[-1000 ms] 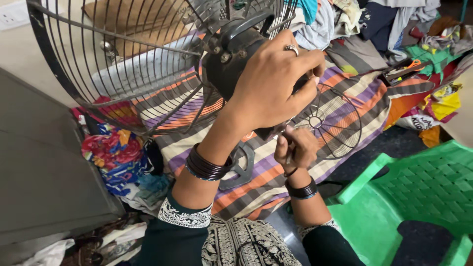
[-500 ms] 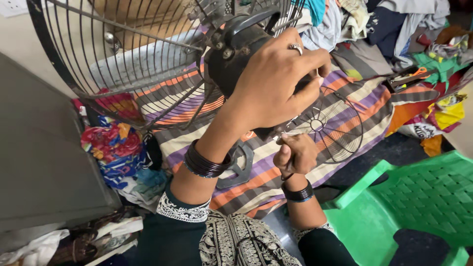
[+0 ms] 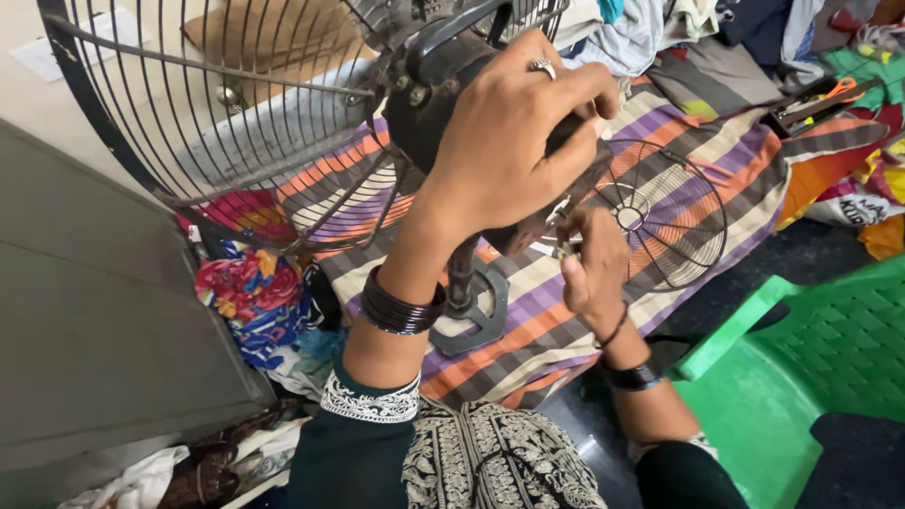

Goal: The person works on the rear housing of a standing electric fan, repeatedly adjusting and tightening a fastener at the base of the motor housing. The person manipulates the fan's rear grille and housing with both hands throughout the clip.

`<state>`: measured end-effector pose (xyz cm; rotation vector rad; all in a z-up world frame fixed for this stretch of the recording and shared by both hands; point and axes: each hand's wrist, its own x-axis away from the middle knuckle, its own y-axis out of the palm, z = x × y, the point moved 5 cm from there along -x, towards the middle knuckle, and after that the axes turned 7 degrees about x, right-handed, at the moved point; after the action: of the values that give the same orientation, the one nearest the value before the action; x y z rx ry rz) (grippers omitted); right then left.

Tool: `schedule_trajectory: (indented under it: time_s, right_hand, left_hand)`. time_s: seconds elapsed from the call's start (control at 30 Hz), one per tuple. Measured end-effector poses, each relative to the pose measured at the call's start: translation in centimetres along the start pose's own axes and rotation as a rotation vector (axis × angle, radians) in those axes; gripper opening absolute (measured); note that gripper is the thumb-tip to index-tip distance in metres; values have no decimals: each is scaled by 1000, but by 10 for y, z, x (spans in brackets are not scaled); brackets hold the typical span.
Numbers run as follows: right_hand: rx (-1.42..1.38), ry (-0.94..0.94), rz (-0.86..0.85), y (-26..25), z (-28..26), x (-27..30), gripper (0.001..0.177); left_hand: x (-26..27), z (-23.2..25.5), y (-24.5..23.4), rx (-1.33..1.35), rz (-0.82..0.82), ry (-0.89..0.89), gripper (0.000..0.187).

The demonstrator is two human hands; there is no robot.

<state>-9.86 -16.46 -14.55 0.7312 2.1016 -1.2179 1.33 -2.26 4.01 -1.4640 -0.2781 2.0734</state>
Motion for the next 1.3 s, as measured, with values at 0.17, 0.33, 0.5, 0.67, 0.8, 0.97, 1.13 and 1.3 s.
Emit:
schedule_trajectory:
  time_s: [0.17,0.33,0.5,0.67,0.8,0.97,1.13,1.3]
  right_hand:
    - [62,157,-560,-5,3,-2,35]
    - [-79,23,-702,-32,-19,-15,24]
    - [-62,126,-574,-72,-42,-37,15]
    - [33,-48,-272,-85,-77,-53,12]
    - [54,-48,-142,-86,-87,-51,16]
    - [33,-28,-105,-80,-88,-47,21]
    - [50,-40,-35,-78,-88,-44,23]
    - [100,-95,25,-79,-86,-38,20]
  left_hand:
    - [0,1,0,-12,2,11,12]
    - [0,1,0,-13,14,24,13]
    - [0,-1,0,-14,-1,-13,13]
    - [-3,-2,-3,-13,43,-16,12]
    - [-3,0,-6,-57,82,39,17]
    - [0,-3,-5,-46,88,-29,18]
    - [0,-2,1,-72,129,-58,13]
    - [-2,-2,2,-58,147,-59,11]
